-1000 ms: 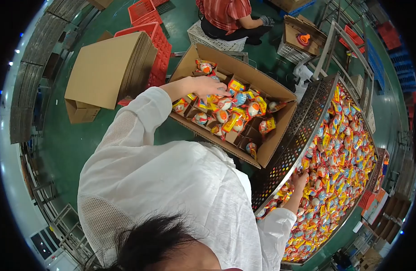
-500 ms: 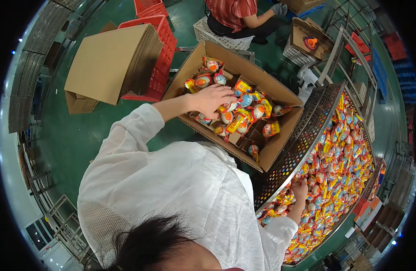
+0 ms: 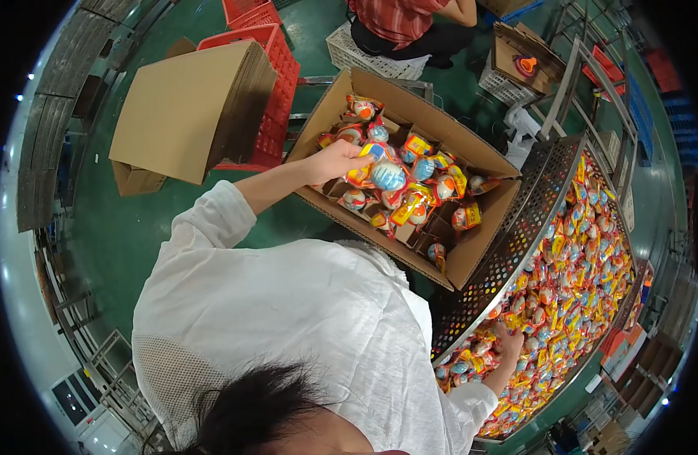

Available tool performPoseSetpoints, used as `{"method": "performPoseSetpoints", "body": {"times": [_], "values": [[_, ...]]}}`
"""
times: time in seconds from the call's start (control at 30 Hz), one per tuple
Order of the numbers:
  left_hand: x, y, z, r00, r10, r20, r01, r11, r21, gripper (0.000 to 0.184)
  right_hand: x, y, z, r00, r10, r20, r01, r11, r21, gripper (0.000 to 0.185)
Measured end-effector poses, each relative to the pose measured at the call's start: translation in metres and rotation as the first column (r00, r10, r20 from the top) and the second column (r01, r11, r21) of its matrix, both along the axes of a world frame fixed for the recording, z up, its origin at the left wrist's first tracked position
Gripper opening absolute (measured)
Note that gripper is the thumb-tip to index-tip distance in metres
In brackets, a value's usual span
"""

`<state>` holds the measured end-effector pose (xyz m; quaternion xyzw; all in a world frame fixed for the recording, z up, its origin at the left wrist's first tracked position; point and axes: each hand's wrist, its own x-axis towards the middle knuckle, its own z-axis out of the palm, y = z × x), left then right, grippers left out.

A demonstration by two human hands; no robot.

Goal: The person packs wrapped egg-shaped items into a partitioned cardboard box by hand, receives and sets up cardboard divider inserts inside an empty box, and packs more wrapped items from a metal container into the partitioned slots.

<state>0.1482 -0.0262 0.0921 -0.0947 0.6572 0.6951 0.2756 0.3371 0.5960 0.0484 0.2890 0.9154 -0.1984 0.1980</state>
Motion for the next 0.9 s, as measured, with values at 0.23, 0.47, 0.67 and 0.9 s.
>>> {"method": "performPoseSetpoints", "body": {"times": [0.23,0.47,0.67,0.9], "values": [[-0.004,-0.029,0.027,0.811,-0.573,-0.117,0.361,0.648,-0.671,0.02,-0.034,-0.076,0.073,0.99,0.095,-0.099,-0.065,0.961,0.27,0.053],[0.009,-0.03,-0.006,0.371,-0.928,-0.016,0.252,0.117,-0.961,0.016,-0.106,-0.184,0.138,0.662,0.216,-0.717,-0.415,0.903,-0.111,0.041],[0.001,-0.029,0.022,0.345,-0.927,0.149,0.31,-0.037,-0.95,0.01,-0.144,-0.298,0.095,0.552,0.778,-0.3,-0.834,0.513,-0.202,0.046],[0.017,-0.039,0.005,0.414,-0.906,0.091,0.26,0.021,-0.965,0.01,-0.147,-0.342,0.022,0.203,0.975,0.087,-0.968,0.213,-0.134,0.019]]}}
